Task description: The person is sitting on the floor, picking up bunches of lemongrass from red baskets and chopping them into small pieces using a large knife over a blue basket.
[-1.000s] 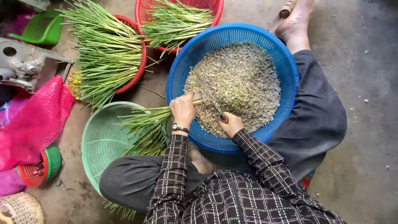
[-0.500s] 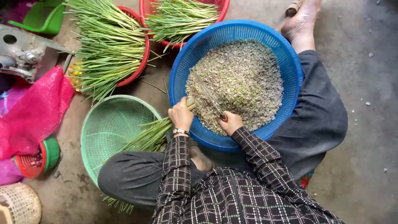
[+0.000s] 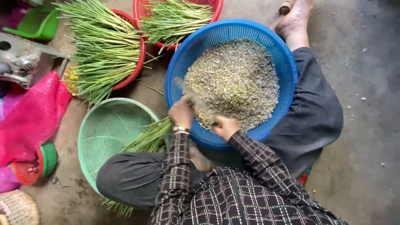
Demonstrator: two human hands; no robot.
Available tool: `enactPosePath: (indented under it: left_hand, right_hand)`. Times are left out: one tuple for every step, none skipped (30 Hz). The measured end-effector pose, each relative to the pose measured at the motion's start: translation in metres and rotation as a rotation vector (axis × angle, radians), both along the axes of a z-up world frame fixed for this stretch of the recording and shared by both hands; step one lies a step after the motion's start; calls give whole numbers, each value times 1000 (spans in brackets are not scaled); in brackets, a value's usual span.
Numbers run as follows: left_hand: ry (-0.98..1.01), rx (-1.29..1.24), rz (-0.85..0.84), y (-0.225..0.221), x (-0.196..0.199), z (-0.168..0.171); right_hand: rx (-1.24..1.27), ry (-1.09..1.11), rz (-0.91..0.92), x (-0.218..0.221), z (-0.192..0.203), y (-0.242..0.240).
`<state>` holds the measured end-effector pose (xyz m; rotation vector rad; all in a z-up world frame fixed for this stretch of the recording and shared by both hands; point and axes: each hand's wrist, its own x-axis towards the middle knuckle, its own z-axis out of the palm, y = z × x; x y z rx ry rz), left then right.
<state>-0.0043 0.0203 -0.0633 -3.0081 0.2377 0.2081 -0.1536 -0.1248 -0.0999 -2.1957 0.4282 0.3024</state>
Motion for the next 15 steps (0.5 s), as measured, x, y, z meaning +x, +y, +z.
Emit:
enactPosePath:
  left_hand:
    - [5, -8, 4, -6, -5, -3]
    - [-12, -30, -34, -7, -11, -5]
    - [-29, -51, -73, -10, -18, -6]
    - [-38, -47, -79, -17, -24, -1]
    - [-23, -144, -121, -24, -29, 4]
    - [-1, -233, -167, -28, -36, 8]
    - [-3, -222, -178, -10, -18, 2]
    - [-89, -125, -122, 1, -6, -9]
    - [-174, -28, -66, 12, 6, -21]
    - [-163, -31, -57, 7, -7, -28]
    - [-198, 15, -165, 2, -21, -34]
    - [-255, 64, -283, -3, -20, -35]
    - [-265, 64, -285, -16, -24, -27]
    - [-157, -49, -248, -21, -30, -17]
    - [-49, -160, -209, -26, -36, -7]
  right_hand:
    - [-8, 5, 4, 8, -21, -1]
    - [44, 0, -45, 15, -42, 3]
    - [97, -5, -94, 20, -62, 6]
    - [101, -13, -99, 24, -68, -2]
    - [52, 0, -90, 28, -73, -10]
    - [11, 18, -86, 29, -78, -13]
    - [23, 15, -96, 23, -58, 1]
    - [53, 5, -64, 11, -39, 4]
    - [84, -6, -31, 1, -20, 9]
    - [81, 6, -23, 6, -30, 5]
    - [65, 10, -53, 11, -41, 2]
    - [51, -8, -92, 31, -49, -1]
    - [50, -18, -94, 33, -64, -10]
    - [36, -23, -93, 33, -79, -11]
    - [21, -29, -93, 32, -94, -11]
